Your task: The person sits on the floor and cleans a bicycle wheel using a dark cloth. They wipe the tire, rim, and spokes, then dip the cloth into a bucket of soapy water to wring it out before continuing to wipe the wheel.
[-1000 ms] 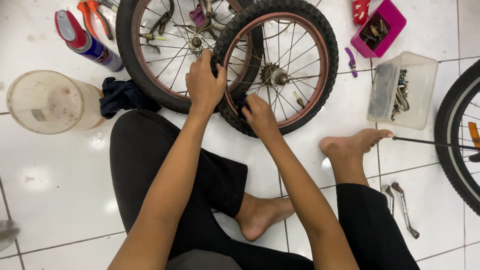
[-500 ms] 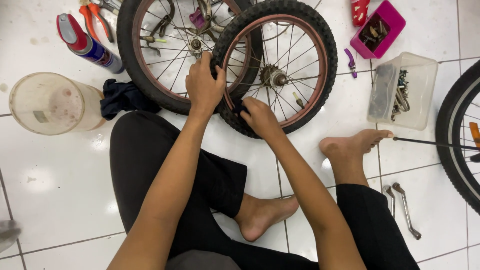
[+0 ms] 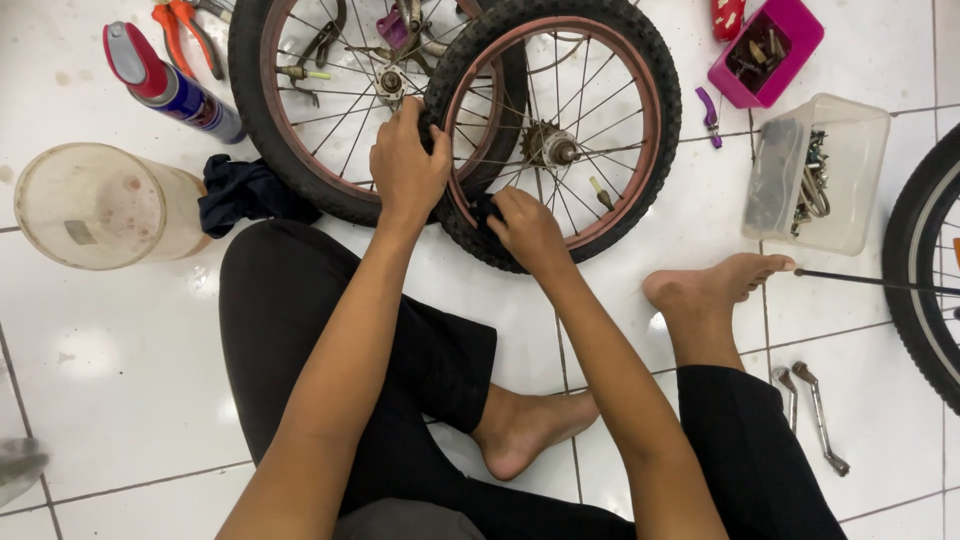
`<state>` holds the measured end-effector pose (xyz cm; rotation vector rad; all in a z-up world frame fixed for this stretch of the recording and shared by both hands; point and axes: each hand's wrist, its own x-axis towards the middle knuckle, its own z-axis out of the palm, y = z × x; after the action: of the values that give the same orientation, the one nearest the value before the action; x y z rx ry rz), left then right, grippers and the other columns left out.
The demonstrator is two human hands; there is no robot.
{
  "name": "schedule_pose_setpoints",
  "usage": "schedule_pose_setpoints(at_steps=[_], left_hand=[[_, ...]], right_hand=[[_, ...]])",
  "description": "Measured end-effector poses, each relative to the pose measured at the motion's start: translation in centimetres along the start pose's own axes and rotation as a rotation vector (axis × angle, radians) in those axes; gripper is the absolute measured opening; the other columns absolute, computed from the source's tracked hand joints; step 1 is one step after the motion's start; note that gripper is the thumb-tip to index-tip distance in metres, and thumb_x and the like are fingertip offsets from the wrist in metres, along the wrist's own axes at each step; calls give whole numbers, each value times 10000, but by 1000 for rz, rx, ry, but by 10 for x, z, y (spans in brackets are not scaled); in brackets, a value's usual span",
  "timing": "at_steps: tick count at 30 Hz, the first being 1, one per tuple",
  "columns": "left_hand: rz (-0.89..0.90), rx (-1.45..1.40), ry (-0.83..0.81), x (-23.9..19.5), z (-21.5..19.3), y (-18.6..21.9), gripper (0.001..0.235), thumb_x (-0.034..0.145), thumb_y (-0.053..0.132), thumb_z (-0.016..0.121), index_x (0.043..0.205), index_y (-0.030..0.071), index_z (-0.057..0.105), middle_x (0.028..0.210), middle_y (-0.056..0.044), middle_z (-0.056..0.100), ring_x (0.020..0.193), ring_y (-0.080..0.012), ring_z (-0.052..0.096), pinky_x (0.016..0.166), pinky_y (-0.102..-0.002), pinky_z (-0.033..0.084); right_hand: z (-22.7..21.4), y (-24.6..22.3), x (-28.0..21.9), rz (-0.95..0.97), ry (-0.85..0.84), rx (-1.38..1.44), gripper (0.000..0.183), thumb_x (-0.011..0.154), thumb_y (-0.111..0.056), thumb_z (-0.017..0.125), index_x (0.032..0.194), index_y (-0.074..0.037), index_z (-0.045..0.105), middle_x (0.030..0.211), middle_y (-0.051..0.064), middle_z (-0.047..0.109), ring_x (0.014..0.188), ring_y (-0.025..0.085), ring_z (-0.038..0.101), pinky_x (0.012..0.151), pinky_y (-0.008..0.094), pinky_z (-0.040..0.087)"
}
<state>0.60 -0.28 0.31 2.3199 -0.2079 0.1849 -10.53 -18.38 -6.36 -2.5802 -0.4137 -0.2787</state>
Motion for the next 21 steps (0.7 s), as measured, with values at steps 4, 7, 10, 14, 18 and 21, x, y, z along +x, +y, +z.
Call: schedule_pose_setpoints(at_steps=[4,7,10,14,18,21], left_hand=[[4,-14,2,0,2,-1,204,910,168,549,1092,75,561,966,-120,689,877,-384,615,624,-527,466],[8,-9,9,-1,1,-2,203,906,175,549,1082,74,560,953,-118,682,868,-376,616,630,-525,467],[7,-30,-5,-1,1,-1,211,911,169,551,1094,66,563,965,-118,689,885,-366,623,644,-520,476],[16,-32,18,2,1,-1,202,905,152,555,1085,62,565,906,-107,663,835,-346,601,606,-491,460],[14,-27,25,1,3,-1,222,902,158,558,1103,66,571,938,-113,683,867,-354,616,629,-500,478],[14,-37,21,0,0,0,215,890,171,545,1082,73,561,926,-108,672,860,-363,605,631,-513,457]], right_hand=[[-19,9,8,-32,29,-152,312,834,19,825,984,-15,554,884,129,571,763,274,566,627,370,474],[-36,-1,10,76,271,-73,144,933,91,693,1020,75,579,911,176,584,821,309,614,727,401,535],[-48,-25,7,298,505,194,76,921,61,613,994,42,619,884,116,604,809,246,577,703,354,466],[-56,-40,9,376,454,337,228,872,30,661,1093,-26,668,1018,82,647,958,218,626,863,320,515],[-34,-26,11,174,373,255,325,862,156,609,1173,67,630,1046,158,533,994,308,570,904,397,507],[-21,-14,15,129,311,97,326,854,155,683,1171,95,635,1043,182,524,978,325,560,883,411,507]])
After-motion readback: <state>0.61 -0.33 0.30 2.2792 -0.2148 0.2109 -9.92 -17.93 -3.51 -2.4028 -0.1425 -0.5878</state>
